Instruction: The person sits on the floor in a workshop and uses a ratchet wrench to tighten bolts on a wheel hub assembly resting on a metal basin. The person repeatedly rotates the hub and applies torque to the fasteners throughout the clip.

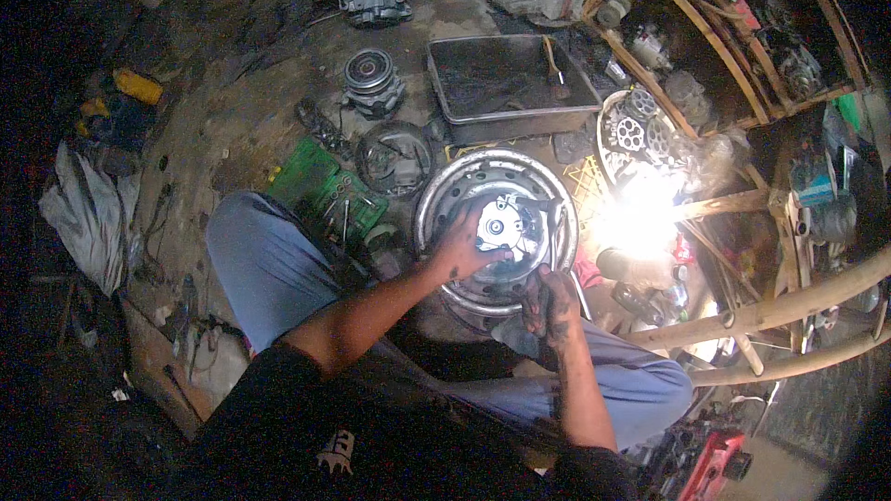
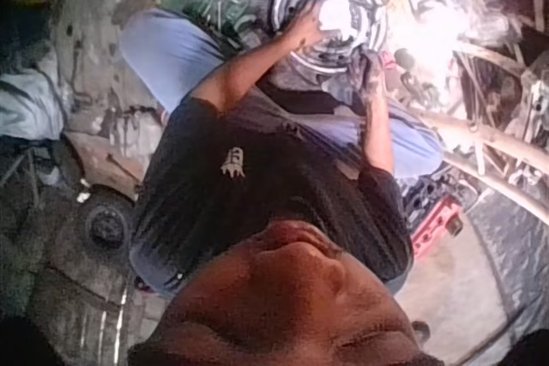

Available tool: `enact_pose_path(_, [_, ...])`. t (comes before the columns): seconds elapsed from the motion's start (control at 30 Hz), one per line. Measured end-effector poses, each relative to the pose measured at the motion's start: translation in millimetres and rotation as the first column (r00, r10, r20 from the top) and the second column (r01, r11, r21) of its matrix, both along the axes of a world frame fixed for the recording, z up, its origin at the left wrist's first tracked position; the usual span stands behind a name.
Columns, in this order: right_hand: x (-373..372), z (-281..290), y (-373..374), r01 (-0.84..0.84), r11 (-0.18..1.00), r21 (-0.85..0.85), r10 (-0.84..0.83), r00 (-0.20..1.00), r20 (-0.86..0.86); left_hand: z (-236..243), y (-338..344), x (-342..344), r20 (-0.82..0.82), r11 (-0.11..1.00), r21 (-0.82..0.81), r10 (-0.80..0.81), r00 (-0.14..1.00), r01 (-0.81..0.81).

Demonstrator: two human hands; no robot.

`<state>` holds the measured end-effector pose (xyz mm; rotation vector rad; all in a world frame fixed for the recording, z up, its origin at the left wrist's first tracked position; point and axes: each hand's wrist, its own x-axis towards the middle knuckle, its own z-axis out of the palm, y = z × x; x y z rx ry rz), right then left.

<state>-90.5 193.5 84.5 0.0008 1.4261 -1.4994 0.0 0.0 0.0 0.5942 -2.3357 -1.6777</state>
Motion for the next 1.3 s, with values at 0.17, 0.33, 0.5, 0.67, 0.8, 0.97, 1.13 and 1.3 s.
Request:
enact_pose_path(0.17, [6, 2, 4, 0.099, 0.98, 0.171, -0.023, 0.917, -0.399, -26, -4, -19, -0.131, 0.994, 0.091, 0.072, 0.989, -0.061])
enact_pose_path(0.33, [4, 27, 4, 0.078, 0.983, 0.167, 0.074, 0.66, -0.748, -25, -9, -37, -0.09, 0.985, 0.073, 0.163, 0.983, -0.156])
enact_pose_path(0.5, [-7, 17, 26, 0.145, 0.986, 0.087, -0.058, 0.773, -0.631, -10, -11, -51, -0.02, 0.955, 0.216, 0.211, 0.977, -0.201])
enact_pose_path(0.67, [6, 17, 40, 0.187, 0.969, 0.161, -0.035, 0.75, -0.661, -66, -23, -65, -0.008, 0.979, 0.122, 0.168, 0.986, -0.166])
enact_pose_path(0.8, [2, 10, 56, 0.244, 0.963, 0.113, -0.113, 0.75, -0.651, -59, -18, -71, -0.015, 0.957, 0.258, 0.141, 0.99, -0.132])
enact_pose_path(0.97, [1, 6, 57, 0.306, 0.951, 0.032, -0.208, 0.717, -0.665, -33, -15, -68, 0.128, 0.962, 0.176, 0.188, 0.974, -0.209])
enact_pose_path(1.13, [10, 28, 46, 0.39, 0.921, 0.026, -0.322, 0.796, -0.513, 2, -2, -44, -0.044, 0.985, -0.163, 0.048, 0.998, -0.054])
enact_pose_path(1.3, [1, 12, 52, 0.365, 0.931, 0.026, -0.295, 0.789, -0.539, 7, 2, -38, -0.002, 0.966, -0.229, 0.124, 0.992, -0.121])
